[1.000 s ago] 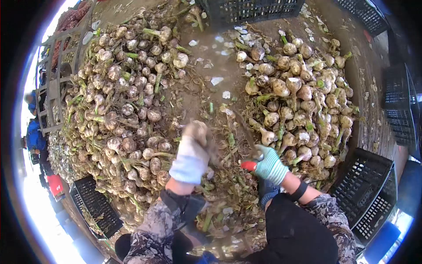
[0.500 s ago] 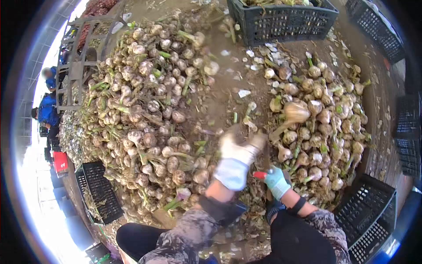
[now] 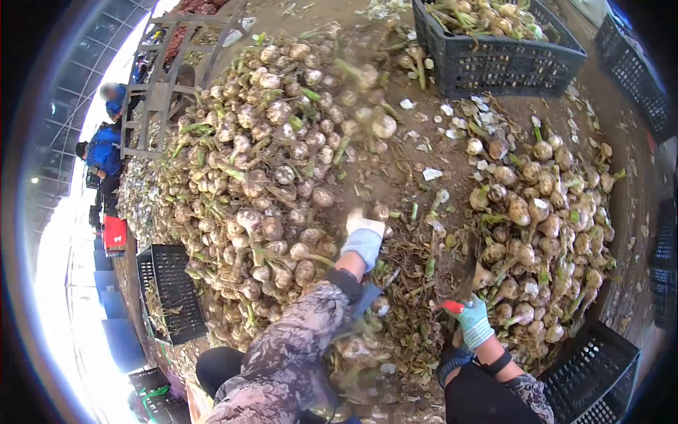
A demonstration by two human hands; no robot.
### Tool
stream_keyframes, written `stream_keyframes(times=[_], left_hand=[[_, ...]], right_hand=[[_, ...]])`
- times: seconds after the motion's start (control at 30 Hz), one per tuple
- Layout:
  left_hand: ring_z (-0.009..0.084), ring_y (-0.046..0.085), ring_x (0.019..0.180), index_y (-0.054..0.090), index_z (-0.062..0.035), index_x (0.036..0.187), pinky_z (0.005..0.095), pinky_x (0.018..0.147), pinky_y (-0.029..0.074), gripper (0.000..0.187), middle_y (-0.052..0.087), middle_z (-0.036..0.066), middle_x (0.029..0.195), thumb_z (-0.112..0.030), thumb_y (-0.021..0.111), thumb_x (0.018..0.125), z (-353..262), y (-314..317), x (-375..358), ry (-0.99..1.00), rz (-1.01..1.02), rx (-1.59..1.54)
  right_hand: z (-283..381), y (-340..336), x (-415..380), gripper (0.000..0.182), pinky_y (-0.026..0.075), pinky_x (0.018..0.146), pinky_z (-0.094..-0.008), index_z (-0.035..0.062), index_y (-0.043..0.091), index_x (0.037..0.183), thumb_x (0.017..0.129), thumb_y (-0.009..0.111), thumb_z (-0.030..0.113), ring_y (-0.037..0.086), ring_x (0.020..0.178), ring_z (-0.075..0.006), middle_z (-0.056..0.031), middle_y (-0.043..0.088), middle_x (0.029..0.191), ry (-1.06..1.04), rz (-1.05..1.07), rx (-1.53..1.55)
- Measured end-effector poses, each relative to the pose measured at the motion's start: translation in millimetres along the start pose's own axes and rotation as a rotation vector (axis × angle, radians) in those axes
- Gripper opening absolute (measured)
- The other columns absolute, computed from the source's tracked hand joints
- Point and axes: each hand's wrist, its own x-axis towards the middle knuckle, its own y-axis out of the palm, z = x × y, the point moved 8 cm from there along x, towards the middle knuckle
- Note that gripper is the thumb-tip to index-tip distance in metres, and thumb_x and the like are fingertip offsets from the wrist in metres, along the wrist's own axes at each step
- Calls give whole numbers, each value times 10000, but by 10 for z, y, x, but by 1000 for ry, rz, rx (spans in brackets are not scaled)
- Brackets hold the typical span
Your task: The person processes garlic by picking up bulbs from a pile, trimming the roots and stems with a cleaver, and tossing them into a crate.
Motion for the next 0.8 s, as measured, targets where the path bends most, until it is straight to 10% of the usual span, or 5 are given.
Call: stream_keyframes(times=[0.2,0.43,0.53,0.7,0.8], left_hand=[[259,543,921,487,-17,1021,321,788,476,351,443,156,1123,-194,571,729,-388,-1161,565,-108,-53,739],[258,494,1021,370,-72,1224,316,822,459,588,465,161,1112,-257,598,714,-502,-677,53,-48,604,899],[268,511,975,361,-75,1228,341,812,455,635,450,169,1131,-246,625,676,-70,-104,-287,592,736,629],[284,471,1002,446,-68,1125,355,874,398,475,390,149,1185,-180,608,693,-539,-653,871,247,386,684],[277,429,1065,466,-132,1143,382,885,349,531,391,108,1218,-260,642,659,-1130,-950,1324,425,150,1076]], right_hand=[[-35,-164,4,327,446,484,-216,-38,472,965,668,608,-59,545,584,-98,-42,575,724,-72,-58,-309],[-103,-54,70,427,386,506,-212,-48,461,1052,686,661,44,450,607,-71,-3,532,736,-28,-3,-149],[98,121,-3,440,403,500,-212,-38,460,1041,663,677,27,473,592,-73,2,542,709,-5,51,-162],[-242,-90,104,420,431,525,-217,-27,468,1012,659,688,36,491,606,-70,-16,557,722,76,37,15],[146,-18,-115,396,419,497,-239,-17,482,976,643,694,8,475,553,-79,-10,536,714,134,1,144]])
